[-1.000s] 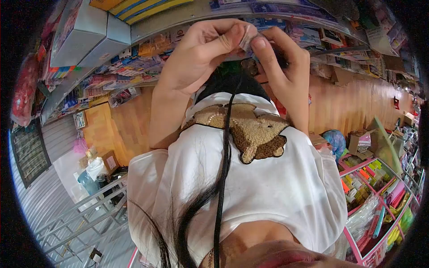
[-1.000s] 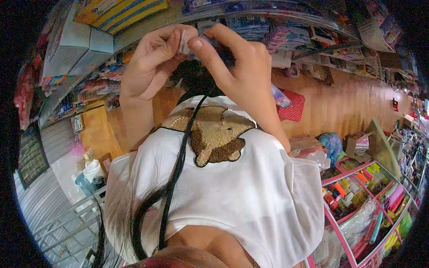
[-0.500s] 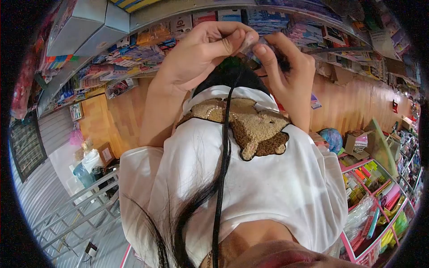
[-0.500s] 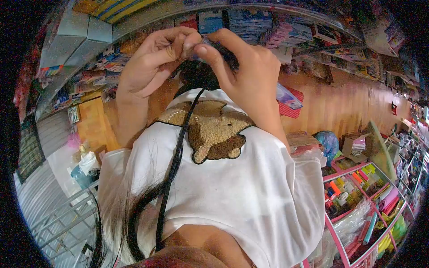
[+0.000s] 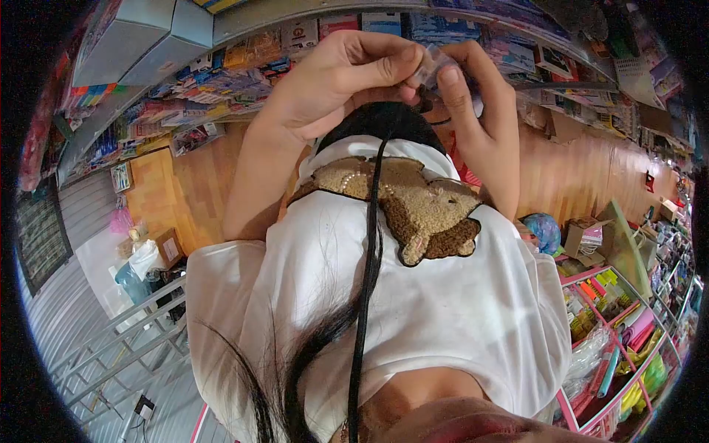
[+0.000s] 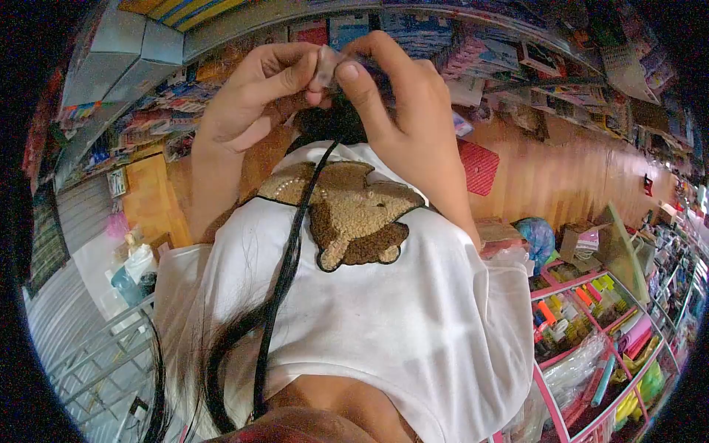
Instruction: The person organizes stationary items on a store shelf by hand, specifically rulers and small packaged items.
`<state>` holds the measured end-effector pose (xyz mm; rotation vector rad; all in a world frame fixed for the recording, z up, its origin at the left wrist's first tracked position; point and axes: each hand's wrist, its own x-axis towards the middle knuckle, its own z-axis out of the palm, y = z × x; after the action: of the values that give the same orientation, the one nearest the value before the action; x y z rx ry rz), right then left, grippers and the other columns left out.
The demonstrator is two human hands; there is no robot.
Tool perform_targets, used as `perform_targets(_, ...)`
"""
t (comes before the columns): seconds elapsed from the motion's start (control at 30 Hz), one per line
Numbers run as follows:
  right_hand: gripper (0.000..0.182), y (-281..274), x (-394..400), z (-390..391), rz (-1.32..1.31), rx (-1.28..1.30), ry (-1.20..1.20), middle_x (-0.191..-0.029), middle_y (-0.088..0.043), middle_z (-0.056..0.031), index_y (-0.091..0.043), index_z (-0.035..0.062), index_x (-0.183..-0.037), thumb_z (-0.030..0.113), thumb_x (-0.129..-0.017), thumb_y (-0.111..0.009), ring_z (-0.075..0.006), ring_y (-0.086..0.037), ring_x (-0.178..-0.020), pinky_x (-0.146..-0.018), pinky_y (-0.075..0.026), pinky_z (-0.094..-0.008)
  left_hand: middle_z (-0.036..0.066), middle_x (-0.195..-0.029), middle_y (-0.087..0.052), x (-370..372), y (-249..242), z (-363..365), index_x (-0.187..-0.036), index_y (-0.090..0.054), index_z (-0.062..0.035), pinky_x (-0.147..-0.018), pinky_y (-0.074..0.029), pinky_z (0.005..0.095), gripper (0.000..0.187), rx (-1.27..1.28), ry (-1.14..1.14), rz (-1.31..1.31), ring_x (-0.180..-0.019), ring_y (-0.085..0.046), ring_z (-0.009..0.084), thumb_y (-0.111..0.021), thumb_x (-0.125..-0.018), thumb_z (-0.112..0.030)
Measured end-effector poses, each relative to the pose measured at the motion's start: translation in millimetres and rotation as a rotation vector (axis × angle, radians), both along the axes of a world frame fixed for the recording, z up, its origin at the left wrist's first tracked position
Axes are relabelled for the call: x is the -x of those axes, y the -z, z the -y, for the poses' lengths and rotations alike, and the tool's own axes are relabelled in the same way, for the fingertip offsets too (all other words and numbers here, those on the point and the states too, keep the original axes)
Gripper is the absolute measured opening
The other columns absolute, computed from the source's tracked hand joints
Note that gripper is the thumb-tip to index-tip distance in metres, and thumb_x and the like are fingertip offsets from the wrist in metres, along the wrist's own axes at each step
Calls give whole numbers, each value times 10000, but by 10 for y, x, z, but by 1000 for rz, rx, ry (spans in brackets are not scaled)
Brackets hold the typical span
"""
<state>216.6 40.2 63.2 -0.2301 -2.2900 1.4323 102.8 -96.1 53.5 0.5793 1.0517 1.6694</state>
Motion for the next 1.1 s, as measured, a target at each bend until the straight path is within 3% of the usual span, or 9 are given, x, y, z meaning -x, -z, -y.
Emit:
perform_targets(0.13,188,0,38,-16,-39,15,-54,-694,-584,-147,-548,25,-882,210,-851,-530,-307,-573,-632,-600,-426,-346,42,-846,-625,50,-9,45,-988,-628,-18,-735,-495,227,253,-59,11,29,-753,-601,108,-627,-824,-210)
perform_targets(0.33,235,-16,63,-22,68,357,-182,-644,-536,-48,-528,7,-857,241,-883,-523,-101,-482,-609,-575,-401,-253,28,-814,-612,38,-45,25,-960,-615,-12,-688,-482,225,246,-68,-29,-95,-701,-572,87,-623,-828,-220)
perform_targets(0.77,217,34,152,-37,79,303,-219,-575,-505,-46,-539,7,-830,219,-875,-528,-103,-468,-533,-515,-389,-249,-18,-723,-521,85,-42,-23,-796,-537,-63,-600,-397,198,264,-31,-22,-214,-676,-496,61,-648,-800,-304)
perform_targets(1.1,204,85,174,-28,86,278,-234,-583,-517,-55,-545,12,-830,211,-871,-528,-109,-486,-540,-526,-396,-255,-25,-733,-502,141,-9,4,-817,-521,-75,-599,-394,199,288,-21,42,-198,-681,-488,61,-666,-780,-321)
